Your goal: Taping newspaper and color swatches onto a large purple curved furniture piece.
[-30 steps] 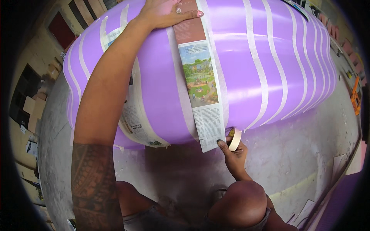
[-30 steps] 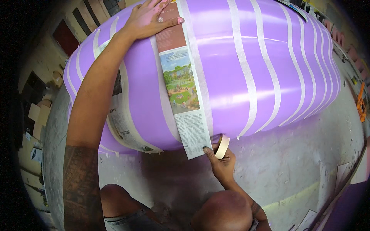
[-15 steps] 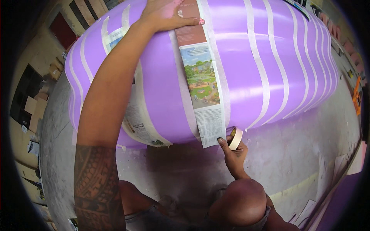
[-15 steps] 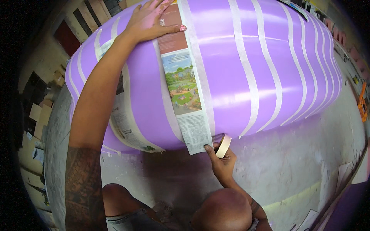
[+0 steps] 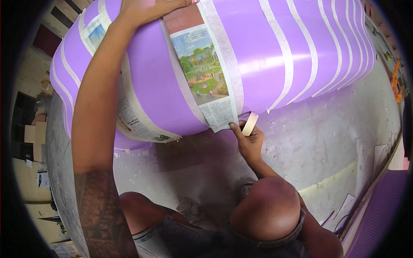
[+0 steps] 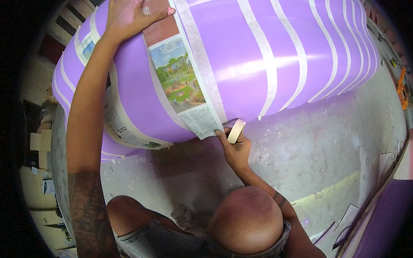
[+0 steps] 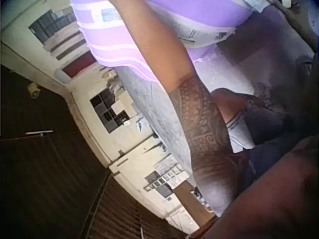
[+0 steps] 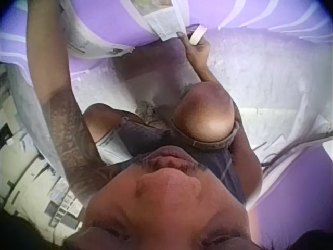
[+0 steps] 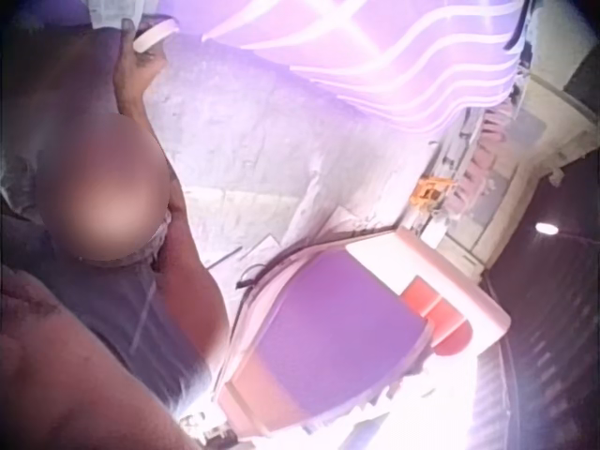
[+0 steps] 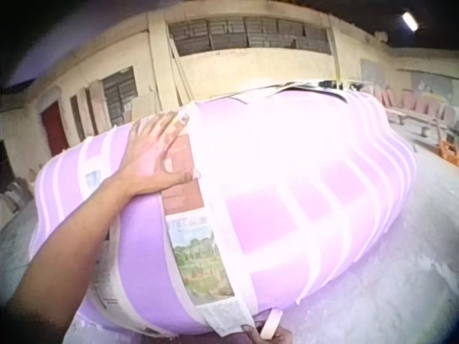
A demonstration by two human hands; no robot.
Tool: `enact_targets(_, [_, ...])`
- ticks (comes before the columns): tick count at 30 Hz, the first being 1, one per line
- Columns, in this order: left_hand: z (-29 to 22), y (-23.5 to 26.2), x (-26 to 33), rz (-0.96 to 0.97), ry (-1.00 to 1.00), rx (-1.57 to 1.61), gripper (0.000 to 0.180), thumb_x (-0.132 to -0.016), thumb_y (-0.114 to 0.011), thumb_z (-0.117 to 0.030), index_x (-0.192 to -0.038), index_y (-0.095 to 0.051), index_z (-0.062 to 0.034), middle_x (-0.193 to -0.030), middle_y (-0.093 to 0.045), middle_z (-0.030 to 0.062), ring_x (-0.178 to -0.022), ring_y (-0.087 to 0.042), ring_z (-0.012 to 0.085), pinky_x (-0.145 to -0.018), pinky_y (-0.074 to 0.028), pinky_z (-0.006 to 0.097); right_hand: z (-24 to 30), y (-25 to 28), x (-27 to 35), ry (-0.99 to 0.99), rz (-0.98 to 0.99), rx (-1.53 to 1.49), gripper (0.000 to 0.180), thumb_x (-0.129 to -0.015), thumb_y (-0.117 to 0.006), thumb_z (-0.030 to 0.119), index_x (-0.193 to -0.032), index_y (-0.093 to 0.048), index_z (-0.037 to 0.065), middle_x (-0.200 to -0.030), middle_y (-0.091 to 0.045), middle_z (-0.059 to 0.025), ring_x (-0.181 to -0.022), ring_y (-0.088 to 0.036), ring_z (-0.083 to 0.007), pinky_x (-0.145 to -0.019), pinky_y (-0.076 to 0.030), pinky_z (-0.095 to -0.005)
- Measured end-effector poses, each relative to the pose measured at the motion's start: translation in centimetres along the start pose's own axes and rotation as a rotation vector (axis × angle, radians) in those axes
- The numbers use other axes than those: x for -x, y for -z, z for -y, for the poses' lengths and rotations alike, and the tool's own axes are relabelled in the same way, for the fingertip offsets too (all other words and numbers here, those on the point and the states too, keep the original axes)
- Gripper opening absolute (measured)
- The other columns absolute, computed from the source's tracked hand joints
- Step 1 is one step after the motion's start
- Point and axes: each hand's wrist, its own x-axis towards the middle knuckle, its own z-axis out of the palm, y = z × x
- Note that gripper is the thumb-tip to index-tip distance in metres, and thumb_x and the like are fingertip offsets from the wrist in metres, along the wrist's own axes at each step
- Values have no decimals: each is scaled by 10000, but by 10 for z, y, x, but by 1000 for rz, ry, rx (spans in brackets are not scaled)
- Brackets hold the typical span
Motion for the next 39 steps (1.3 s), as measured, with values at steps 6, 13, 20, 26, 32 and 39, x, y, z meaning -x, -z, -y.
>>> enact_targets(6, [-29,0,34,25,-8,0,1156,-736,-651,-822,-1574,-385,-72,-1640,-250,278,-1536,-169,474,-1194,-86,709,-22,2,1,-64,-80,72,173,-930,-802,144,-944,-738,-17,-847,-696,4,-762,-578,-58,-680,-469,-244])
enact_targets(13, [-46,-9,52,77,77,6,1103,-799,-547,-863,-1600,-363,-127,-1700,-135,235,-1573,-46,449,-1195,26,718,-48,4,-3,-120,-85,62,197,-922,-813,169,-950,-730,-7,-845,-699,-3,-766,-589,-64,-692,-480,-248])
enact_targets(20, [-50,-4,51,103,104,73,1034,-820,-603,-800,-1593,-386,-148,-1706,-143,214,-1575,-64,439,-1214,30,687,-45,-1,-7,-137,-84,24,162,-931,-794,144,-919,-741,-8,-839,-717,-17,-775,-616,-76,-710,-486,-257])
enact_targets(26, [-48,-8,53,23,72,42,1027,-815,-649,-756,-1594,-384,-141,-1705,-145,219,-1573,-74,447,-1206,25,696,-55,-2,-14,-173,-34,-53,152,-941,-778,142,-915,-743,-3,-855,-735,-37,-797,-645,-92,-741,-504,-265])
enact_targets(32, [-51,-3,52,65,80,145,1027,-788,-697,-736,-1581,-411,-150,-1701,-155,228,-1568,-93,461,-1197,8,711,-63,14,-21,-168,77,-81,154,-940,-778,135,-918,-734,-12,-851,-737,-39,-790,-654,-98,-742,-512,-274])
enact_targets(39, [-48,-1,57,26,38,164,963,-790,-708,-712,-1548,-467,-170,-1690,-172,249,-1559,-118,484,-1184,7,729,-63,18,-25,-247,83,-53,111,-930,-775,85,-919,-732,-16,-857,-745,-59,-751,-671,-115,-730,-538,-281])
